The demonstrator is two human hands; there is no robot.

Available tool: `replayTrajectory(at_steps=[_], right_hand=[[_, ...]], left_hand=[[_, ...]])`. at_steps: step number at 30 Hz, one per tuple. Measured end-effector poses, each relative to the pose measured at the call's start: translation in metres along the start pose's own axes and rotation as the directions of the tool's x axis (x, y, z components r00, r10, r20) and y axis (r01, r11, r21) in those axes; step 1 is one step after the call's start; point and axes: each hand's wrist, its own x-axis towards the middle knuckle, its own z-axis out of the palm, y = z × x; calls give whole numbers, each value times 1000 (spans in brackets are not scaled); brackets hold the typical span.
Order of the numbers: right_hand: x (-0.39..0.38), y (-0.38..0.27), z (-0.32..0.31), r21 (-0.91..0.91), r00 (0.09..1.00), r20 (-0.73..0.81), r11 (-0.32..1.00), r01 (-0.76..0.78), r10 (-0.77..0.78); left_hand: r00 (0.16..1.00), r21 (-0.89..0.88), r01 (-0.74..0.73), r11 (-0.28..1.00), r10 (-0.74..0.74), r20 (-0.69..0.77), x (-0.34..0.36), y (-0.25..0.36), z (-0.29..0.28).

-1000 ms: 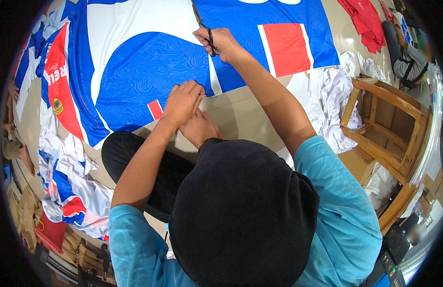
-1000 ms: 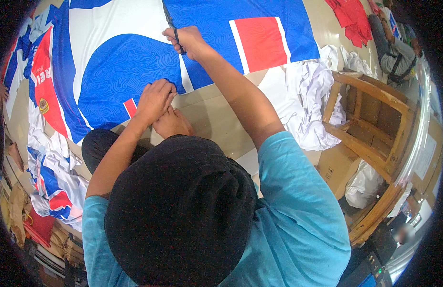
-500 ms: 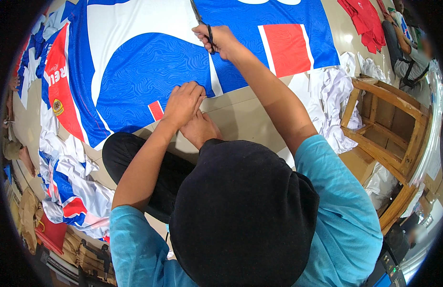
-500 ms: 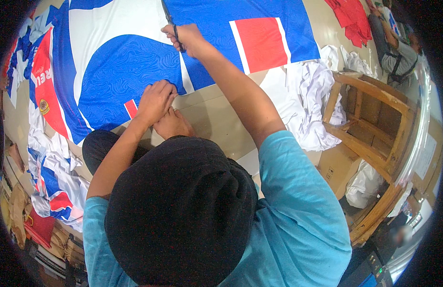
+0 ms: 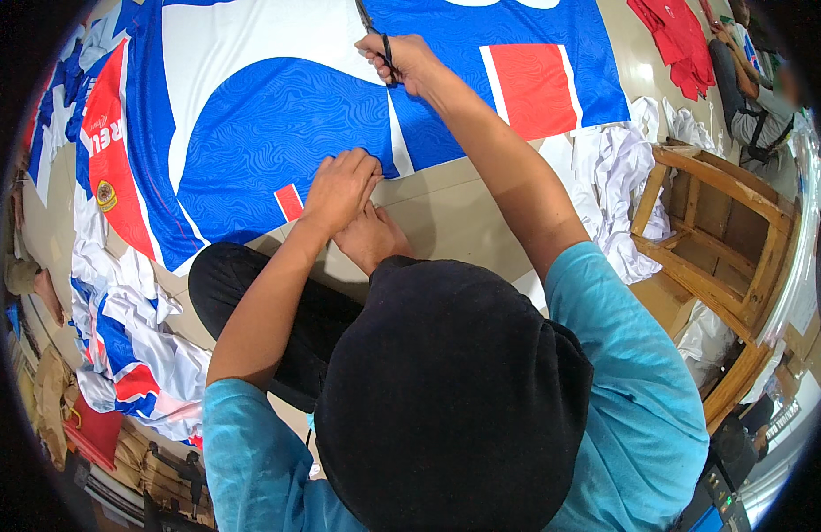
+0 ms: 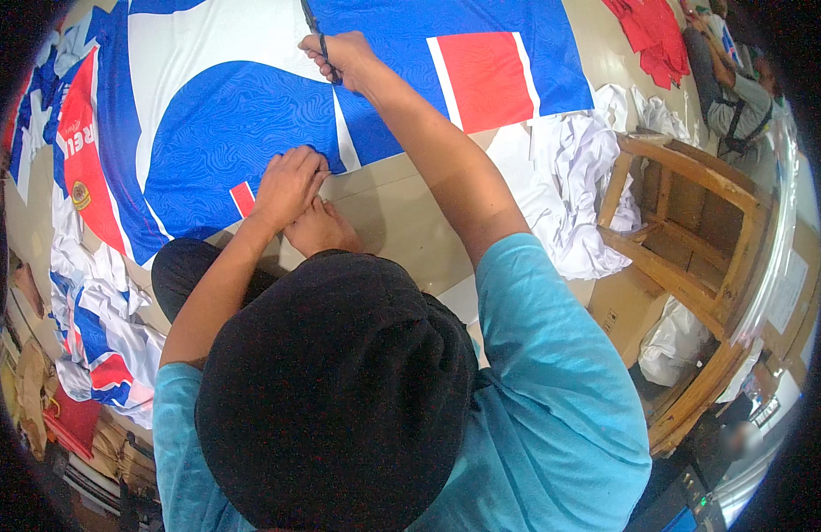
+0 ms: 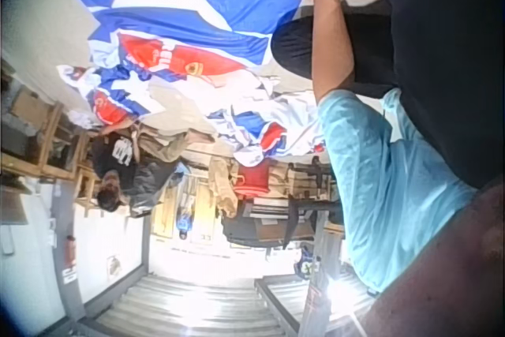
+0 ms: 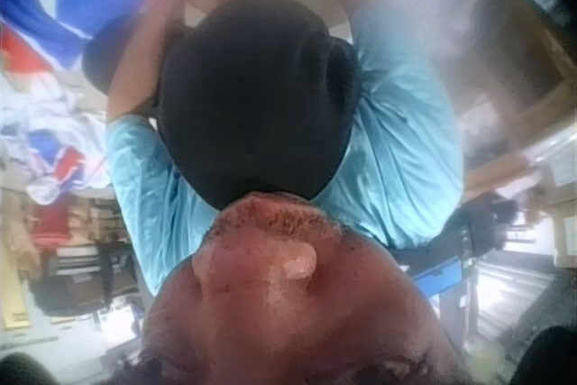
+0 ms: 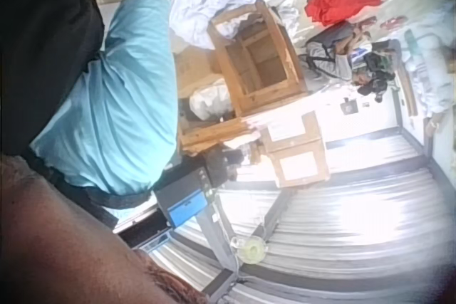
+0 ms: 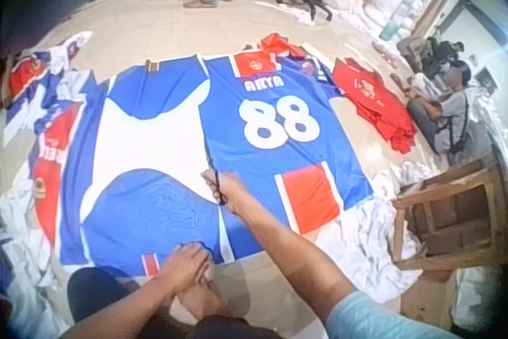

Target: The person uses scissors to cut the sleeves and side seams off a blue and white jersey lying on the floor. They trim the fabric along the seams and remove the cut pieces, leaving the main body of the jersey on the floor.

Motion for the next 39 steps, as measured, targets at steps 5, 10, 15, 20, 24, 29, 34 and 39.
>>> replayTrajectory(at_steps=[5, 10, 15, 20, 24, 29, 34, 39], right_hand=[[3, 2, 0, -48, 1000, -23, 999, -7, 6], [2, 4, -5, -54, 1000, 12, 998, 18, -17], [5, -7, -1, -17, 1000, 9, 1000, 13, -12], [18, -13, 0, -6, 999, 18, 999, 33, -33], [20, -15, 3, -16, 999, 7, 999, 38, -38], [23, -16, 2, -11, 999, 9, 999, 43, -43], [27, -15, 3, 0, 999, 16, 1000, 30, -30], [29, -14, 4, -53, 1000, 7, 998, 25, -25]], left_hand=[[1000, 12, -5, 1000, 5, -2, 0, 0, 0], [1000, 6, -13, 1000, 13, -22, 0, 0, 2], [1000, 2, -14, 1000, 14, -20, 0, -1, 1], [1000, -3, -13, 1000, 13, -8, 1, 0, 1], [1000, -4, -6, 1000, 6, -7, 0, 0, 0], [1000, -3, 6, 1000, -6, 5, 0, 1, 0], [1000, 2, 9, 1000, -9, 16, 0, 0, 0], [1000, 7, 8, 1000, -8, 12, 0, 0, 0]])
